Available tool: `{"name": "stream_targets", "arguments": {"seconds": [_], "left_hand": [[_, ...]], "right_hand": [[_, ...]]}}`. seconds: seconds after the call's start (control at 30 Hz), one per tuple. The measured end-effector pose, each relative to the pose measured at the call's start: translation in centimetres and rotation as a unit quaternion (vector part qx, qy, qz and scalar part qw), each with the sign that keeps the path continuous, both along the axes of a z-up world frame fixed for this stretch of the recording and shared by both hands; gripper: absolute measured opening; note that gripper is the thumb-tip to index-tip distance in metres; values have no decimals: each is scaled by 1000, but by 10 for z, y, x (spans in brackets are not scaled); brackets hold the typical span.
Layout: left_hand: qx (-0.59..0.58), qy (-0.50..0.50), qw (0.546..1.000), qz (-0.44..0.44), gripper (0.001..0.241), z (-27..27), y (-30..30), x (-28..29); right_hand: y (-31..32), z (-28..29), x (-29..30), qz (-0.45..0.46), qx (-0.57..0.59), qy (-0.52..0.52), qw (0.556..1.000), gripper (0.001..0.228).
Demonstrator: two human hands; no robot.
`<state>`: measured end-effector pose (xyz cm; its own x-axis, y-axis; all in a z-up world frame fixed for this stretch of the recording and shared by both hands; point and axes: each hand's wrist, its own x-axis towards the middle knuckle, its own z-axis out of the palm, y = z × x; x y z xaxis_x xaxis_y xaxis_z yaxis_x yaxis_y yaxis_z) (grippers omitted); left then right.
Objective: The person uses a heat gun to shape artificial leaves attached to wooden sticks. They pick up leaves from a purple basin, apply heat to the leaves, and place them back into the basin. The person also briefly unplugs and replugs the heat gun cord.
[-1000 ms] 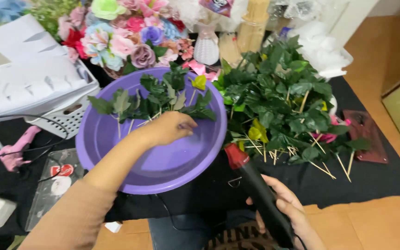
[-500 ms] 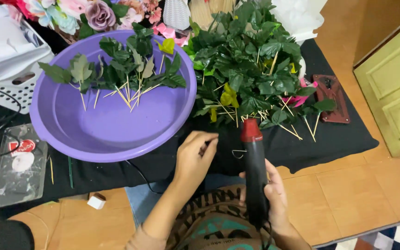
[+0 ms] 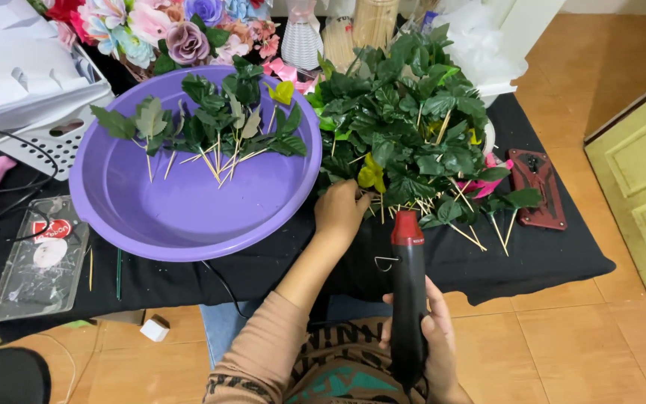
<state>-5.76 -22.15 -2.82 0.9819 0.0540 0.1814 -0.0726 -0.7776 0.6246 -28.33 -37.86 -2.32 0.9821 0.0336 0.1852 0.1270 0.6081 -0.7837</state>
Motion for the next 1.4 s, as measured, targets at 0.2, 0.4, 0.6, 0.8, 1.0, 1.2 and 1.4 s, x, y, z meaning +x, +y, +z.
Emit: {"name": "stream_targets", "arguments": {"seconds": [0.2, 0.4, 0.6, 0.8, 1.0, 1.2, 1.4], "left_hand": [[-135, -5, 990, 31, 22, 11, 15, -7], [-246, -34, 968, 33, 16, 59, 28, -68], [-264, -204, 940, -75, 12, 72, 46, -139], [-222, -296, 927, -54, 12, 44, 84, -178], [-237, -321, 915, -60, 18, 35, 105, -193], [-277, -314, 908, -28, 15, 56, 110, -197], [-328, -311, 892, -13, 19, 49, 125, -197]], "right_hand": [[-1, 2, -1, 5, -15, 9, 1000, 74], [1, 10, -1, -1, -21, 2, 1000, 75], [0, 14, -1, -8, -31, -21, 999, 78], [-3, 17, -3, 2, -25, -66, 997, 77], [-6, 29, -9, 145, -132, -43, 980, 79], [-2, 32, -12, 211, -256, 31, 943, 67], [-7, 53, -6, 172, -104, -98, 975, 76]]}}
